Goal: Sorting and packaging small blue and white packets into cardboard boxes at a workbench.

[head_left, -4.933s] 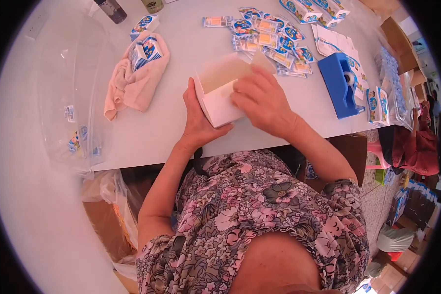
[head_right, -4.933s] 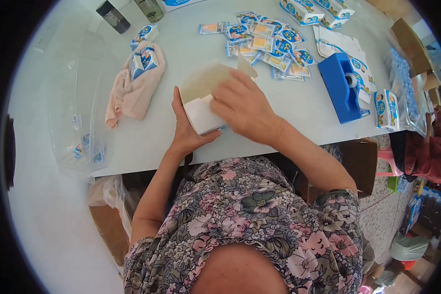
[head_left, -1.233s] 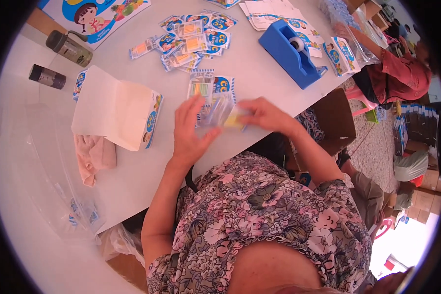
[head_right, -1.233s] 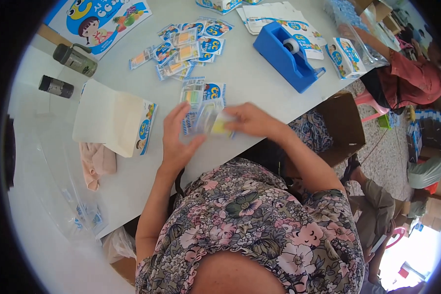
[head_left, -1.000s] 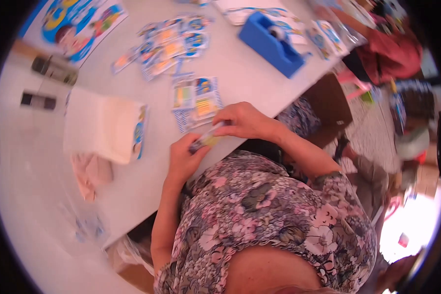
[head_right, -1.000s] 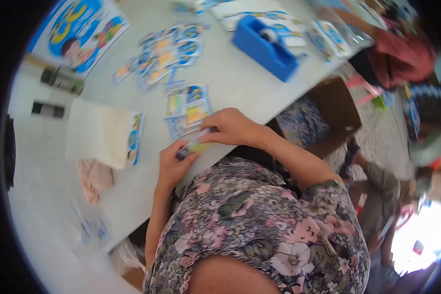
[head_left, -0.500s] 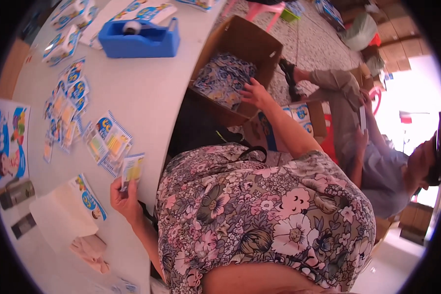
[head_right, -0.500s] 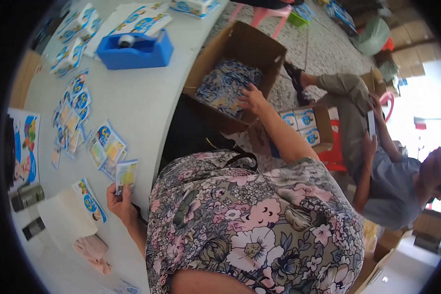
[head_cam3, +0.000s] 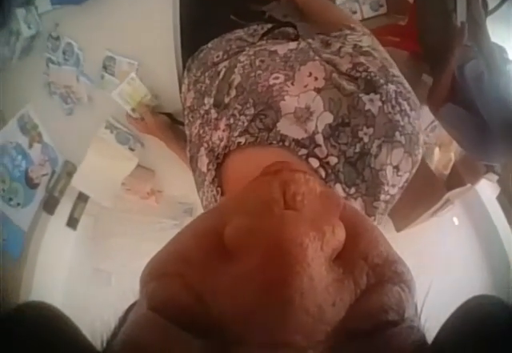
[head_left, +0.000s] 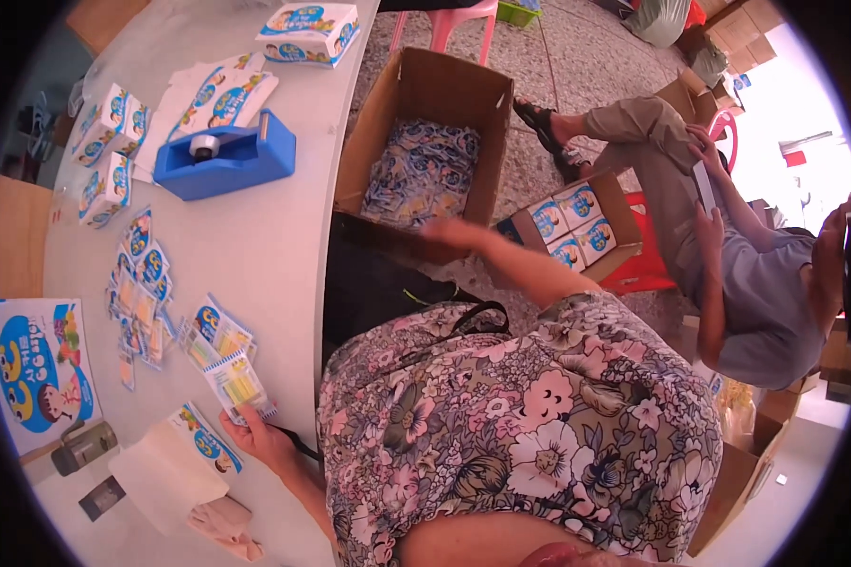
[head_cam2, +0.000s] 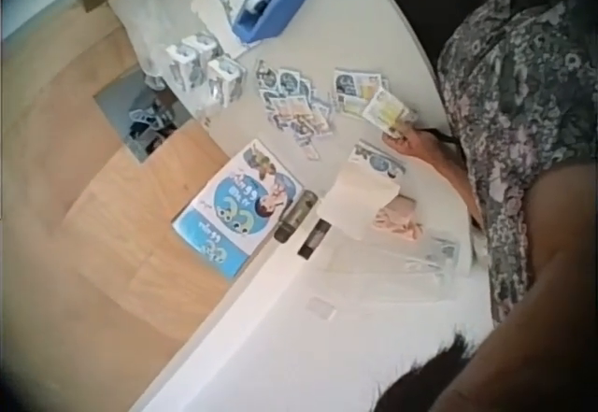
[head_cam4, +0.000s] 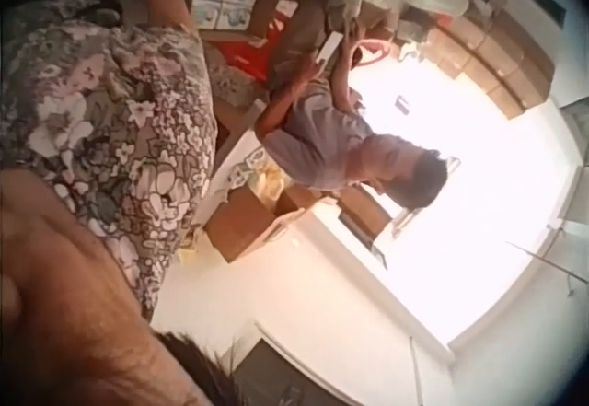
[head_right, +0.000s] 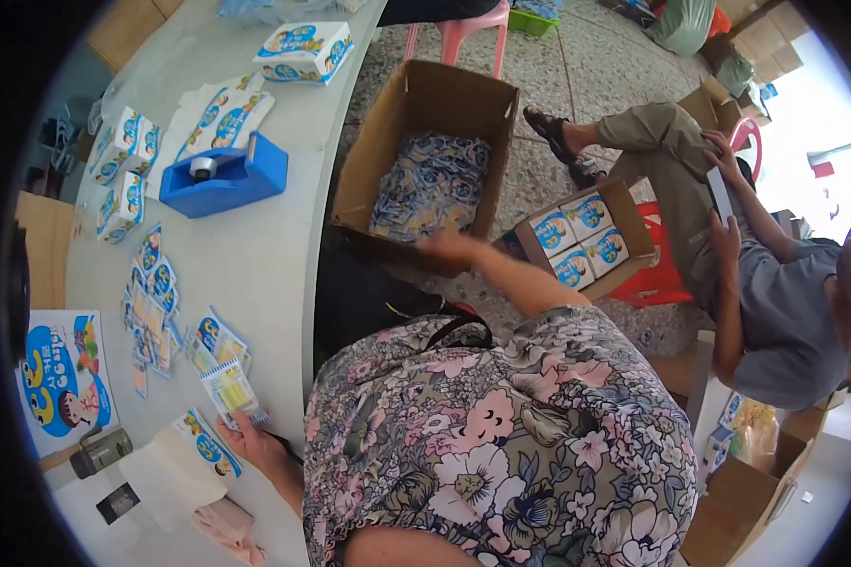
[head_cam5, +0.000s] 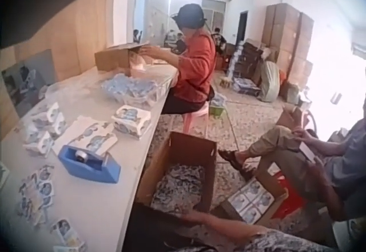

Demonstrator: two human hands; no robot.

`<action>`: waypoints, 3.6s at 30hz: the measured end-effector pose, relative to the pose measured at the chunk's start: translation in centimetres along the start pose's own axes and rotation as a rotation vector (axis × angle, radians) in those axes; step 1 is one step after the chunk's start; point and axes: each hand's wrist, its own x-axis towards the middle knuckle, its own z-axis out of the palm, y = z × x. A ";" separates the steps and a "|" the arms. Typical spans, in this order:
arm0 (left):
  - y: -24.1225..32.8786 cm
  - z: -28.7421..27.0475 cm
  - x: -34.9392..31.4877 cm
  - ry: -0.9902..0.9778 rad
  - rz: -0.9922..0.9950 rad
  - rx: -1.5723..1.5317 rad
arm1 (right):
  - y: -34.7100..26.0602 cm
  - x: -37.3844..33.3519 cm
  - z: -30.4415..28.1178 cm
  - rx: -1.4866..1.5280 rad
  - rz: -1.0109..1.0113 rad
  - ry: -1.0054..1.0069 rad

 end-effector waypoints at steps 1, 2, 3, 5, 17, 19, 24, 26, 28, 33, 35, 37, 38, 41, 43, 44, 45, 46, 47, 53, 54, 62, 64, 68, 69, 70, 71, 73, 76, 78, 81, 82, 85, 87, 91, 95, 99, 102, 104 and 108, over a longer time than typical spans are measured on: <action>-0.2 -0.2 0.0 -0.004 -0.033 0.011 | -4.5 -1.6 2.3 0.025 0.085 -0.006; -0.1 -0.2 0.0 -0.004 -0.026 0.012 | -7.3 -2.9 2.7 0.026 0.079 -0.003; -0.1 -0.5 -0.2 -0.006 -0.041 -0.020 | -9.4 -4.2 3.2 -0.215 0.119 0.086; -0.3 -1.0 -0.6 -0.011 -0.065 -0.048 | -11.1 -4.7 1.7 -0.394 0.216 0.035; -2.7 -7.0 1.0 0.042 -0.073 -0.466 | -15.6 -7.6 -16.6 -0.420 0.086 0.761; -3.2 -9.4 2.2 -0.028 -0.110 -0.549 | -12.5 -13.1 -20.3 -0.670 0.469 0.414; -0.9 -7.7 1.3 -0.278 -0.214 -0.880 | -15.2 -13.3 -16.1 0.406 0.159 -0.345; -2.3 -9.1 1.1 -0.170 -0.168 -0.820 | -17.8 -11.3 -11.1 0.125 0.131 -0.285; -2.3 -7.8 1.2 -0.013 -0.176 -0.743 | -18.9 -7.5 -5.7 -0.442 0.089 -0.117; -0.8 -5.7 0.3 -0.094 -0.203 -0.775 | -15.1 -4.7 -0.5 -0.907 -0.138 -0.156; -0.8 -4.9 0.2 0.005 -0.170 -0.667 | -15.0 -5.2 -2.2 -0.555 -0.184 -0.012; -0.8 -5.1 0.7 0.007 -0.166 -0.668 | -13.0 -4.8 -0.2 -0.569 -0.164 0.086; -0.9 -5.6 0.7 0.027 -0.157 -0.671 | -11.9 -4.9 1.0 -0.590 -0.156 0.170; -1.3 -6.7 1.0 -0.129 -0.176 -0.813 | -11.9 -4.5 3.6 -0.859 -0.225 0.247; -1.3 -7.1 1.6 -0.249 -0.165 -0.845 | -12.2 -4.5 4.4 -0.898 -0.170 0.287; -1.5 -7.2 1.6 -0.246 -0.167 -0.843 | -12.3 -4.6 4.8 -0.938 -0.121 0.330; -1.6 -6.9 1.7 -0.248 -0.154 -0.817 | -12.4 -4.6 4.6 -0.938 -0.120 0.330; -1.8 -6.8 1.8 -0.250 -0.141 -0.791 | -12.3 -4.7 4.1 -0.882 -0.105 0.280; -2.2 -7.5 2.0 -0.286 -0.128 -0.765 | -12.4 -4.8 3.9 -0.827 -0.089 0.231; -0.9 -5.6 1.0 -0.077 -0.167 -0.630 | -11.1 -4.7 4.6 -0.926 -0.120 0.261; -0.9 -5.9 0.8 -0.055 -0.167 -0.631 | -10.9 -4.5 4.9 -0.929 -0.135 0.245; -0.8 -3.8 -0.5 0.022 -0.111 -0.493 | -23.1 -3.3 -8.1 -0.814 0.007 -0.402; 0.3 -1.4 -1.3 0.077 -0.109 -0.424 | -27.6 -1.6 -12.1 -0.315 -0.258 -0.407; 1.4 -0.4 -1.7 -0.094 -0.115 0.238 | -39.3 2.9 -11.1 -0.018 -0.476 -0.348; 2.1 0.2 -2.0 -0.053 -0.111 0.237 | -41.6 4.7 -9.5 -0.148 -0.883 -0.136; 2.6 1.0 -2.2 -0.071 -0.074 0.249 | -43.2 6.3 -7.5 -0.217 -0.965 -0.139; 2.8 1.7 -2.2 -0.096 -0.034 0.264 | -44.6 8.0 -5.4 -0.284 -1.043 -0.134; 2.6 2.1 -2.3 -0.101 0.010 0.338 | -47.3 10.7 -1.3 -0.164 -1.088 -0.201; 2.4 2.1 -2.1 -0.181 0.068 0.403 | -49.9 13.2 1.5 -0.535 -1.287 -0.129; 2.2 2.2 -1.9 -0.181 0.092 0.513 | -50.4 13.0 3.1 -0.736 -1.149 -0.243; 1.8 2.2 -2.1 -0.133 0.137 0.495 | -50.9 13.3 3.7 -0.803 -1.219 -0.157; 1.7 2.0 -2.1 -0.133 0.126 0.475 | -49.7 12.9 3.5 -0.724 -1.193 -0.070; 1.0 0.8 -2.4 -0.100 0.079 0.489 | -46.2 8.9 -0.1 -0.474 -1.109 0.172; -0.1 0.2 -2.6 -0.136 0.046 0.444 | -42.0 5.0 -3.5 0.246 -0.628 -0.060; -0.8 -0.5 -1.3 -0.127 0.017 0.244 | -28.6 -3.7 -8.8 0.972 0.100 0.274; 0.2 -0.3 -1.8 -0.176 -0.091 0.224 | -13.0 -13.7 -12.0 1.052 0.577 0.999; 0.2 0.3 -1.5 -0.155 -0.092 0.189 | -3.8 -22.8 -13.5 0.827 0.880 1.170; 0.2 -0.2 -2.0 -0.161 -0.101 0.224 | -3.4 -27.2 -14.2 0.829 0.876 0.967; 0.1 0.0 -1.6 -0.162 -0.087 0.245 | -2.5 -26.6 -14.6 1.033 0.716 0.840; 0.0 -0.4 -2.2 -0.127 -0.118 0.223 | -1.8 -24.0 -15.7 0.759 0.613 0.824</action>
